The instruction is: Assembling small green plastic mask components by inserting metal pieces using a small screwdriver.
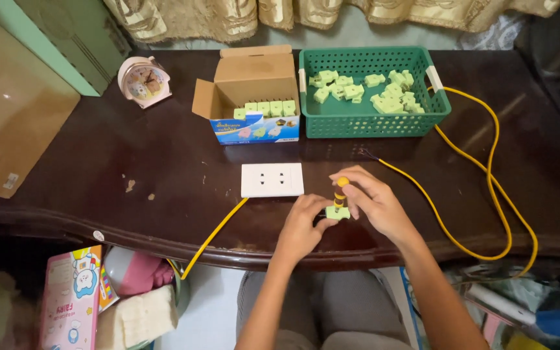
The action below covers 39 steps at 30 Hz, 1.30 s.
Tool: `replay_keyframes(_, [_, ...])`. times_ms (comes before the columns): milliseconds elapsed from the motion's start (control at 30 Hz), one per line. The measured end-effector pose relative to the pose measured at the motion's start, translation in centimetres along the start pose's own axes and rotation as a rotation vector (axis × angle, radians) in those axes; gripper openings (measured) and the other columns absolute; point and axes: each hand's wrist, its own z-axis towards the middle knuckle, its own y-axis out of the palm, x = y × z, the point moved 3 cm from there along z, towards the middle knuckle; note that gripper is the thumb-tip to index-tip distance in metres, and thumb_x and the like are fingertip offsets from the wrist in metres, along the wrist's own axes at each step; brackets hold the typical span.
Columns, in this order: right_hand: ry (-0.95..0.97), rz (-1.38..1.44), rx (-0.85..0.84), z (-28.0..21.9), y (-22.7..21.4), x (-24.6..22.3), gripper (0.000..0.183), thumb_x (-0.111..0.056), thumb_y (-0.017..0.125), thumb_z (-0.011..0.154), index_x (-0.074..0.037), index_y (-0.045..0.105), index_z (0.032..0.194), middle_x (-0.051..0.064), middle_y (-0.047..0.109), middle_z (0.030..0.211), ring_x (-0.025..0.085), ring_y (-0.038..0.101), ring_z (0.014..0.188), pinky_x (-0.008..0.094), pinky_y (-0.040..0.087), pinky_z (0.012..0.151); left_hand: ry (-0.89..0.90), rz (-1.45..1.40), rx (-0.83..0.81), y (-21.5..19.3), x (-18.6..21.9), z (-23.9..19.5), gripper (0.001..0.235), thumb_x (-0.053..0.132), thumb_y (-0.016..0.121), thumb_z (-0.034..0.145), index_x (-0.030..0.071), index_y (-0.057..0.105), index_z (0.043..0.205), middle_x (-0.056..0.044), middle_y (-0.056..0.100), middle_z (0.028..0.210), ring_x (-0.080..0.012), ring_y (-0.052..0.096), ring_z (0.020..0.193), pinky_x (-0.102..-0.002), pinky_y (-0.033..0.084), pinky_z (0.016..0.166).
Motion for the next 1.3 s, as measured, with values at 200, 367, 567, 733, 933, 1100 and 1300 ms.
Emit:
replay_keyframes(200, [0.086, 0.06, -0.055, -0.1, -0.1, -0.2, 0.042, -0.011, 0.049, 0.118, 0.008, 0.072, 0.148, 0.016, 0.071, 0.123, 0.016, 0.065, 0.069, 0.037, 0.066, 0.071, -0.006, -0.044, -0.019, 0.3, -0.6, -0.1, 0.032, 0.015, 0.085, 0.102, 0.007, 0.08, 0.133, -0.008, 0.075, 0.119, -0.0294, 0.067, 0.125, -0.044, 0.053, 0.119])
replay_keyframes(367, [0.136, 0.151, 0.008, -0.2, -0.5, 2.3, 0.037, -0.008, 0.063, 0.11, 0.003, 0.058, 0.145, 0.02, 0.071, 0.13, 0.016, 0.06, 0.075, 0.04, 0.068, 0.073, -0.022, -0.033, -0.018, -0.4, 0.1, 0.2, 0.033, 0.015, 0.086, 0.101, 0.006, 0.08, 0.132, -0.009, 0.075, 0.118, -0.0303, 0.067, 0.123, -0.044, 0.054, 0.117])
replay_keyframes(567, [0.065, 0.138, 0.098, 0.3, -0.8, 2.3, 0.021, 0.002, 0.074, 0.104, -0.001, 0.059, 0.118, 0.024, 0.078, 0.113, 0.016, 0.066, 0.061, 0.031, 0.059, 0.061, -0.058, -0.058, -0.015, -0.6, 0.2, 0.5, 0.033, 0.015, 0.087, 0.1, 0.004, 0.08, 0.13, -0.01, 0.075, 0.117, -0.0303, 0.067, 0.123, -0.044, 0.055, 0.116])
replay_keyframes(733, [0.039, 0.103, 0.113, 0.7, -1.4, 1.7, 0.017, 0.003, 0.078, 0.1, 0.004, 0.07, 0.115, 0.023, 0.077, 0.12, 0.013, 0.063, 0.059, 0.032, 0.06, 0.06, -0.067, -0.062, -0.029, -0.9, 0.5, 0.6, 0.034, 0.015, 0.086, 0.1, 0.003, 0.079, 0.131, -0.011, 0.075, 0.119, -0.0323, 0.067, 0.124, -0.045, 0.055, 0.116])
replay_keyframes(933, [0.046, 0.101, -0.052, 0.8, -0.5, 0.8, 0.027, -0.008, 0.065, 0.11, 0.01, 0.079, 0.126, 0.02, 0.069, 0.125, 0.011, 0.057, 0.059, 0.033, 0.064, 0.058, -0.029, -0.06, -0.034, -1.0, 0.4, 0.8, 0.032, 0.012, 0.085, 0.101, 0.006, 0.08, 0.132, -0.01, 0.076, 0.117, -0.0332, 0.068, 0.12, -0.047, 0.054, 0.115])
replay_keyframes(1100, [0.054, 0.158, -0.067, 0.7, -0.3, 0.6, 0.038, -0.009, 0.053, 0.115, 0.014, 0.073, 0.138, 0.02, 0.067, 0.135, 0.009, 0.056, 0.059, 0.033, 0.065, 0.058, -0.032, -0.06, -0.021, -0.6, 0.2, 0.6, 0.031, 0.006, 0.083, 0.101, 0.005, 0.081, 0.132, -0.011, 0.077, 0.118, -0.0326, 0.068, 0.12, -0.046, 0.053, 0.116])
replay_keyframes(1300, [0.135, 0.182, -0.07, 0.6, 0.0, 0.8, 0.042, -0.011, 0.053, 0.116, 0.009, 0.067, 0.15, 0.015, 0.067, 0.121, 0.013, 0.054, 0.074, 0.038, 0.063, 0.07, 0.017, -0.01, -0.036, -0.2, -0.5, 0.3, 0.031, 0.009, 0.082, 0.101, 0.006, 0.08, 0.132, -0.012, 0.078, 0.124, -0.0364, 0.068, 0.125, -0.049, 0.051, 0.118])
